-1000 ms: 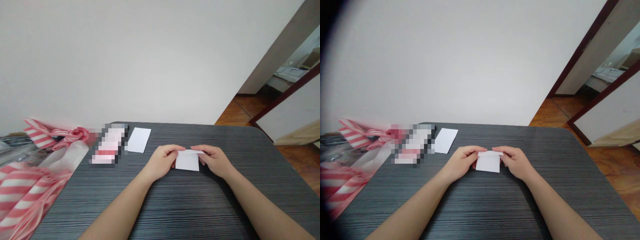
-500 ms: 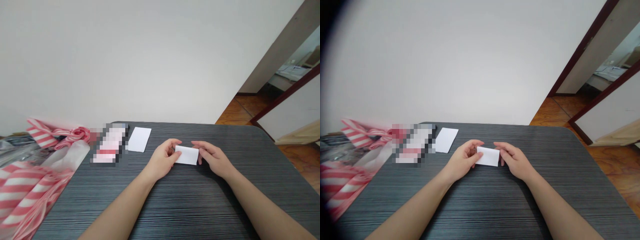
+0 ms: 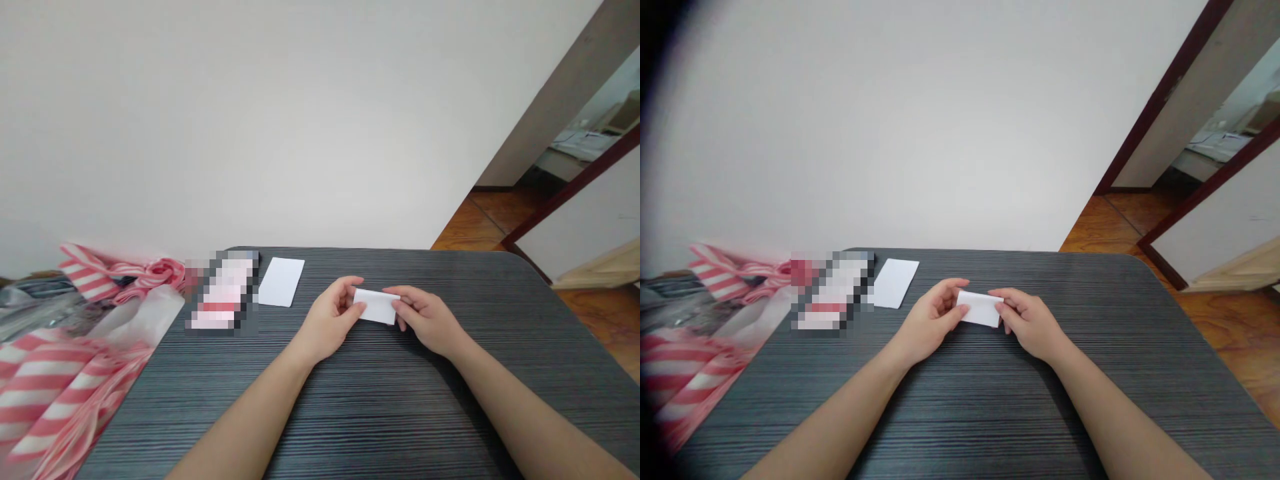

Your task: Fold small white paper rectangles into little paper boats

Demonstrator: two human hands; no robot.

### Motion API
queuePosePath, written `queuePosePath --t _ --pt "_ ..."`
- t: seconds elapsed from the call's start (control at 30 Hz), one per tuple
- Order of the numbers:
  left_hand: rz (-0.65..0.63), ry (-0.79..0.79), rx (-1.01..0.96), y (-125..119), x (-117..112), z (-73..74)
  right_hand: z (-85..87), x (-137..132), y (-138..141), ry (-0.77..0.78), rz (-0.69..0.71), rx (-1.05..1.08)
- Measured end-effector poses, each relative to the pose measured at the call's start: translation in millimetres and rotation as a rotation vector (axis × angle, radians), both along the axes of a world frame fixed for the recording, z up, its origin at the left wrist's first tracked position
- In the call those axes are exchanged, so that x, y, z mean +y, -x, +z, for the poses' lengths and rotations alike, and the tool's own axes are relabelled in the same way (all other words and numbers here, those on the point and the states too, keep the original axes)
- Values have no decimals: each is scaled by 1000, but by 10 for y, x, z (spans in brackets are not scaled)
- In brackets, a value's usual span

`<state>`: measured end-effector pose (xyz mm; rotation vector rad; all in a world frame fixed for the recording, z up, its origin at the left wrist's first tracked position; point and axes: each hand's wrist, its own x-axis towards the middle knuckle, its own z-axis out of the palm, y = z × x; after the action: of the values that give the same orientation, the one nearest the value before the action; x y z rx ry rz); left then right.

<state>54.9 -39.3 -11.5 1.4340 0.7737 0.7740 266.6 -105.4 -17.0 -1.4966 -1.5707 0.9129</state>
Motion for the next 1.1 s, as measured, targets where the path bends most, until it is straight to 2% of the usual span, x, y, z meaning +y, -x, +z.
queuePosePath --t 0.27,0.53,0.67,0.87,1.1 --pt "-64 46 144 14 20 0 9 10 5 -2 -39 19" --pt "-70 47 111 3 25 -37 -38 7 -1 -26 -41 55" --pt "-43 58 112 0 26 -60 -32 12 7 -30 -50 82" --pt "20 86 83 -16 17 -40 -7 14 45 44 -4 212" --pt "55 119 54 -34 -3 27 4 12 45 76 12 148"
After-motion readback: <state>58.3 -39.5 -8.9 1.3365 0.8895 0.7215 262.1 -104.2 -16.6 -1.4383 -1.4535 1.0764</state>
